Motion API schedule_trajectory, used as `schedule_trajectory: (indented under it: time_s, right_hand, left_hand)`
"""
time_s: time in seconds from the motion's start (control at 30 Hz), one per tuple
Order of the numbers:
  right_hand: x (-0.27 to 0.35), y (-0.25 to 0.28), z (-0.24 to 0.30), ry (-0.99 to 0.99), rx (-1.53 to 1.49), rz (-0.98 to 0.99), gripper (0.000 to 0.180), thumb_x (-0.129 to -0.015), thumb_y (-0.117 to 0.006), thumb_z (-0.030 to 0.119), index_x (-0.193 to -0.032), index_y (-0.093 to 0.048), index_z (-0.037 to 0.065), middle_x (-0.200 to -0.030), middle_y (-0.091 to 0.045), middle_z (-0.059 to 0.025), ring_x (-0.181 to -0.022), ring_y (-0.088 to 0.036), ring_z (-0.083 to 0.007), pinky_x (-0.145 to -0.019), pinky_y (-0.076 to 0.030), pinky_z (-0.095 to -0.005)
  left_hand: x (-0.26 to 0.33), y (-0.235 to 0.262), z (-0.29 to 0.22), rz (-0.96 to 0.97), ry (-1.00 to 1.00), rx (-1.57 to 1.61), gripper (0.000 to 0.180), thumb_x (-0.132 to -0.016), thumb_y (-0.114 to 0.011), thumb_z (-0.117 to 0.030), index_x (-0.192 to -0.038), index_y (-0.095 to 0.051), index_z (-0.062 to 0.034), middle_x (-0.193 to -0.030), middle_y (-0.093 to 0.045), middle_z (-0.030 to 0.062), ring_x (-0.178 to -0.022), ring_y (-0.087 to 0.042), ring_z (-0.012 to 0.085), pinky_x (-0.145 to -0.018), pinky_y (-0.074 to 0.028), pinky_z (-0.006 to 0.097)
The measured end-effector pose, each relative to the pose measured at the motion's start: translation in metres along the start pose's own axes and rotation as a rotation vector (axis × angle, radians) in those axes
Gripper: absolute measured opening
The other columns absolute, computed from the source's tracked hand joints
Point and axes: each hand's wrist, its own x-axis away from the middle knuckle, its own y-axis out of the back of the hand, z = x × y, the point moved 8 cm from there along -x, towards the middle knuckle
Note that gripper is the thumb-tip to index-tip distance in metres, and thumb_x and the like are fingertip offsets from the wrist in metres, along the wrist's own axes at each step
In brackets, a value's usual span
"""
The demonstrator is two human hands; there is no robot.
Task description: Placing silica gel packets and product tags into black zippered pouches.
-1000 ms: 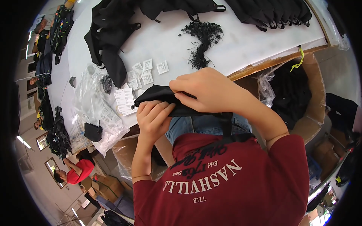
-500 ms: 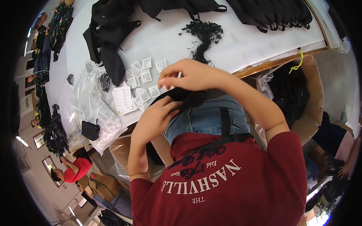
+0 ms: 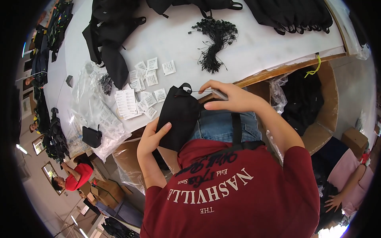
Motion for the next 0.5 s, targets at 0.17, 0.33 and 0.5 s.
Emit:
schedule_trajectory:
  time_s: [0.17,0.33,0.5]
  right_hand:
    - [0.02,0.033,0.008,0.046,0.136,-0.097,0.04,-0.08,-0.064,0.014,-0.116,-0.051,0.006,-0.079,-0.056,-0.0043,-0.077,-0.052,-0.0114,-0.073,-0.043,-0.0274]
    - [0.038,0.071,0.039,0.074,0.093,-0.196,0.009,-0.079,-0.064,0.005,-0.079,-0.063,-0.004,-0.07,-0.066,-0.0064,-0.066,-0.061,-0.0131,-0.067,-0.05,-0.0264]
    - [0.026,0.086,0.015,0.318,-0.751,-0.392,0.012,-0.084,-0.065,0.013,-0.088,-0.063,0.002,-0.078,-0.066,-0.0076,-0.073,-0.064,-0.0156,-0.064,-0.051,-0.026]
  left_hand:
    - [0.009,0.005,0.019,-0.076,0.038,0.05,0.041,-0.091,-0.06,-0.022,-0.123,-0.053,0.002,-0.102,-0.065,0.0046,-0.093,-0.055,0.0087,-0.083,-0.043,0.024]
    - [0.018,-0.007,0.022,0.022,0.073,0.052,0.037,-0.091,-0.059,-0.021,-0.119,-0.055,0.0026,-0.098,-0.065,0.0032,-0.089,-0.054,0.0083,-0.081,-0.044,0.024]
    - [0.012,-0.024,0.009,0.148,-0.027,-0.067,0.031,-0.091,-0.059,-0.021,-0.112,-0.058,0.002,-0.089,-0.066,0.0082,-0.08,-0.056,0.0109,-0.072,-0.045,0.026]
